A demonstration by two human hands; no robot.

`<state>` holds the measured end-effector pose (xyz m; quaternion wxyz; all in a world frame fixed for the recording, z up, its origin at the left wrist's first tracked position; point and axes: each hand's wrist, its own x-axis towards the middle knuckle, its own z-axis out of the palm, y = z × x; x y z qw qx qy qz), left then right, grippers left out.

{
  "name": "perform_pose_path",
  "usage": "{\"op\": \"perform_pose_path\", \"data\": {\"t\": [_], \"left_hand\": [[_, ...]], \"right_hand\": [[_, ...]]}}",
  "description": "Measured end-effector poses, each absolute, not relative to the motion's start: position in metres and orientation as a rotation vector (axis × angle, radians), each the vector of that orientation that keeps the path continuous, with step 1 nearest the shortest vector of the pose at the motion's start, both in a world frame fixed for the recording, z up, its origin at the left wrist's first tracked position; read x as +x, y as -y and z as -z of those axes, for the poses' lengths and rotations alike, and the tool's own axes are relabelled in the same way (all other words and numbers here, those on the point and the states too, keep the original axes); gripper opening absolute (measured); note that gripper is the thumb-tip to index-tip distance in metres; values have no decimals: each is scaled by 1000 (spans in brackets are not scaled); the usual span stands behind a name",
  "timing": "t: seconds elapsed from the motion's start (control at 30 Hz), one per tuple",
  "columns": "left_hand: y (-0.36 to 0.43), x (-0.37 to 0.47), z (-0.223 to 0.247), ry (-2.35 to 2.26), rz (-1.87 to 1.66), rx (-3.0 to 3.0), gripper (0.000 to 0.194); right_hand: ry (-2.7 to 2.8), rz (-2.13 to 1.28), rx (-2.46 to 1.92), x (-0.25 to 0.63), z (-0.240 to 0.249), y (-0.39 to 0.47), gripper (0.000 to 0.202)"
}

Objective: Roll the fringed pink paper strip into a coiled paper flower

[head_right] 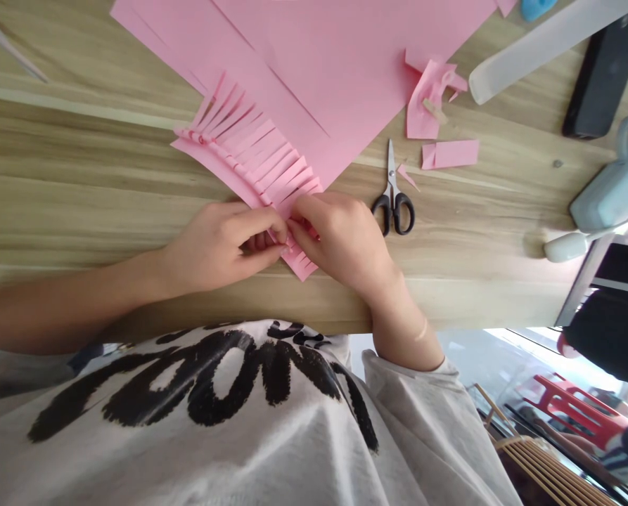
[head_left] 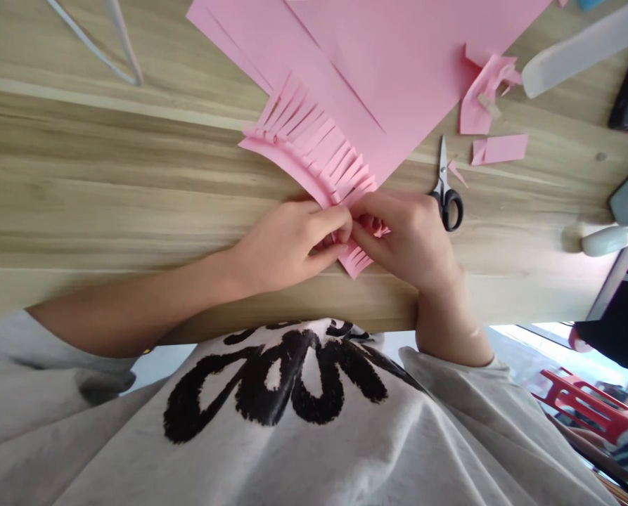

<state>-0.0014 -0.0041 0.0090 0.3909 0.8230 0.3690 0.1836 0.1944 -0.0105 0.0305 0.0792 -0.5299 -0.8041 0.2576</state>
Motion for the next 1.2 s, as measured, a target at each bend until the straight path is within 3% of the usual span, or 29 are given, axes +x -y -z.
{"op": "perform_pose_path", "data": {"t": [1.2], "left_hand": [[4, -2, -10, -908, -474, 2065, 3]], "right_hand": [[2398, -795, -1596, 195, -30, 11, 14]]}}
